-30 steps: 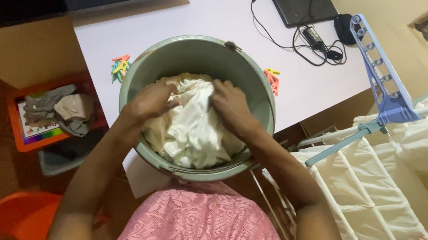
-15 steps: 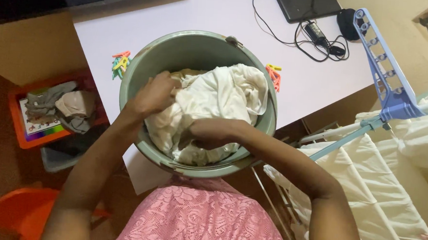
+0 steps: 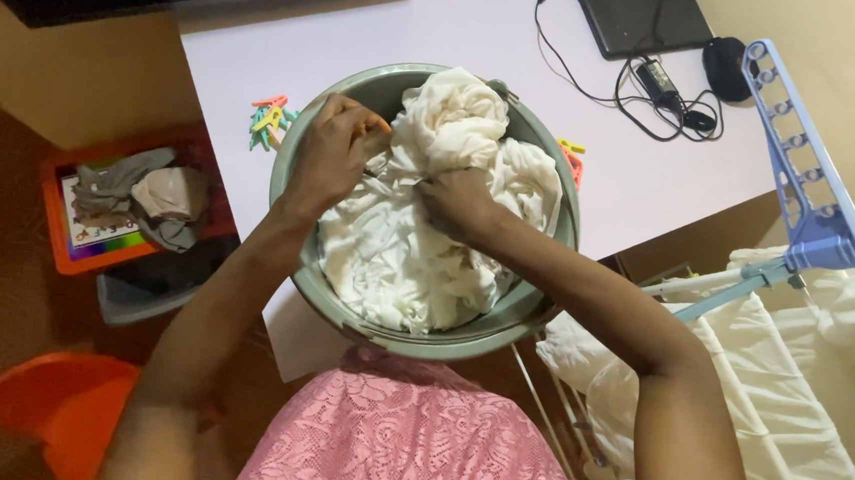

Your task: The person hangs white garments on a drying rack by hand, taking them one at a time from a basin and securing some with clothespins.

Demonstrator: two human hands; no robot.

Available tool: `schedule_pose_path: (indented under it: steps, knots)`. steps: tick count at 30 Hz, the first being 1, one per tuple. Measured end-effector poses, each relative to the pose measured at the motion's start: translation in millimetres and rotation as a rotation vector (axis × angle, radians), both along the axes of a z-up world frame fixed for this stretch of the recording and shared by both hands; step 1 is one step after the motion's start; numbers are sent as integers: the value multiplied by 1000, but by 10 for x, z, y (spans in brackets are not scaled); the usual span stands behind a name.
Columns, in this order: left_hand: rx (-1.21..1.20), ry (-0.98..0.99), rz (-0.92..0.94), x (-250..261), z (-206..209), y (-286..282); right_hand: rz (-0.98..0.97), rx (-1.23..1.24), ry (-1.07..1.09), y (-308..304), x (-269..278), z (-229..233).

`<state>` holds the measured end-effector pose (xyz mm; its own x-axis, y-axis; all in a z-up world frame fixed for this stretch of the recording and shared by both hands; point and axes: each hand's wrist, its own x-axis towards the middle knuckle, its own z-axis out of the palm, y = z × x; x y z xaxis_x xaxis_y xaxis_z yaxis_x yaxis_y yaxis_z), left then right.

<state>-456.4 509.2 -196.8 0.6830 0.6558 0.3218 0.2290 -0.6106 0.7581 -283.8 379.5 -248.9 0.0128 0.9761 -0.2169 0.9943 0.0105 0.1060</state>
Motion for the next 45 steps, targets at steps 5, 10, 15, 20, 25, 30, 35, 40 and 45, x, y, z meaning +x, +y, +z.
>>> schedule_pose_path:
  steps: [5, 10, 15, 20, 25, 30, 35, 40, 45]
  knots:
    - [32, -37, 23, -18, 38, -3, 340, 56, 190, 225, -430, 41]
    - [25, -23, 10, -44, 45, -30, 585, 85, 230, 388, -641, -225]
    - [91, 9, -19, -65, -31, -8, 510, 94, 287, 323, -239, -617]
    - [20, 301, -116, -79, -154, 36, 133, -119, 102, 274, 364, -186]
    - [-23, 436, -249, -91, -287, 46, -239, -93, 27, 180, 550, 326]
    - [75, 652, -652, 11, -539, 159, 21, 110, -149, 126, -26, -29]
    - [-120, 814, -816, -7, -560, 96, 424, 188, 270, 229, -120, -56]
    - [53, 1033, -376, -48, -406, 101, 379, 56, 607, 435, -92, -223]
    - [95, 852, -136, -60, -482, 196, 355, 75, 548, 573, -249, -511]
